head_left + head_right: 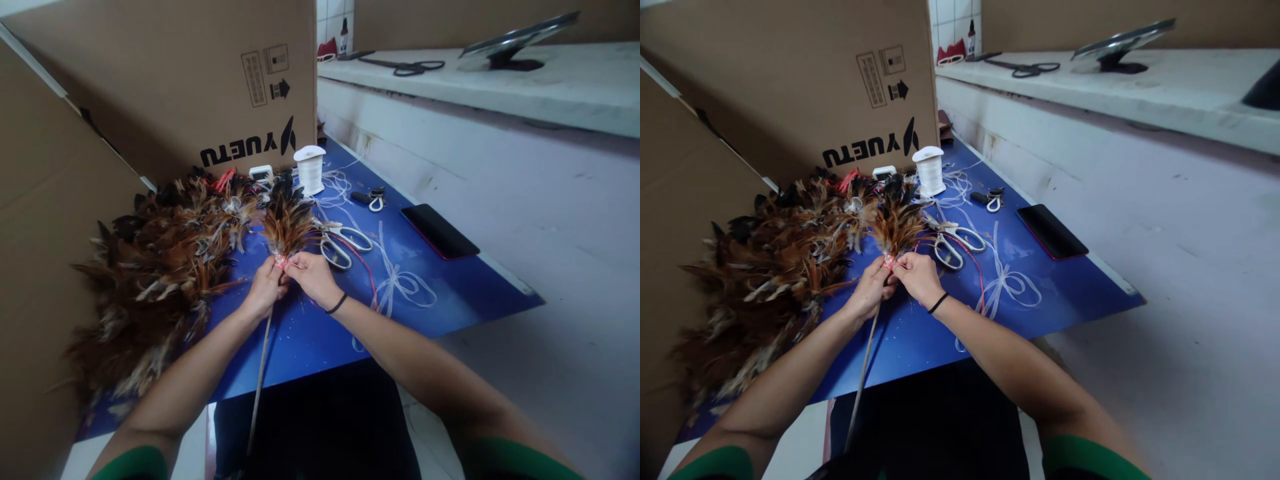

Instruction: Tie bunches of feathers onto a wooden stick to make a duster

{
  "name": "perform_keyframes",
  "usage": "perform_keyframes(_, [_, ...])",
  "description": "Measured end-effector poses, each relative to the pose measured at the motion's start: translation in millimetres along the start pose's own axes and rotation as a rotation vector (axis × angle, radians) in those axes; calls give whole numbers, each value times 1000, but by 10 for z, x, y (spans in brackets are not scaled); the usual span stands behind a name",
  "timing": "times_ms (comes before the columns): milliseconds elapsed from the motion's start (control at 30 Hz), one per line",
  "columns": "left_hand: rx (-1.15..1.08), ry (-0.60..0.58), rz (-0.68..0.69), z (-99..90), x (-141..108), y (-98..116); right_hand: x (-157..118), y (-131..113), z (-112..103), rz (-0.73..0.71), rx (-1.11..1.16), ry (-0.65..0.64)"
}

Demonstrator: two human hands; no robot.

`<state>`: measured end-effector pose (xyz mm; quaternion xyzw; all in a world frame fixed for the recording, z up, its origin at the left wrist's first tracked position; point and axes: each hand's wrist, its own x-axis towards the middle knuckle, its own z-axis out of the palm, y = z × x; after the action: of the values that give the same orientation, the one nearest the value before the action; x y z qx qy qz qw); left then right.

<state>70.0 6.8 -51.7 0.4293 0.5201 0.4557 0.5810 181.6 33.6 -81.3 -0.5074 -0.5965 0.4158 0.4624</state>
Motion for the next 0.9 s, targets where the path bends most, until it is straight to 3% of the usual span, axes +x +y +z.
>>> perform_keyframes(267, [122, 89, 18, 29, 6, -46, -16, -122, -91, -154, -186, -11])
perform_keyframes(467, [144, 92, 9, -31, 56, -149, -42, -145, -106, -227, -281, 4])
perform_keyframes(667, [166, 90, 24, -105, 88, -182, -12, -139, -139, -262, -359, -84])
perform_keyframes(900, [470, 137, 194, -107, 85, -144, 36, -104, -147, -231, -337, -87])
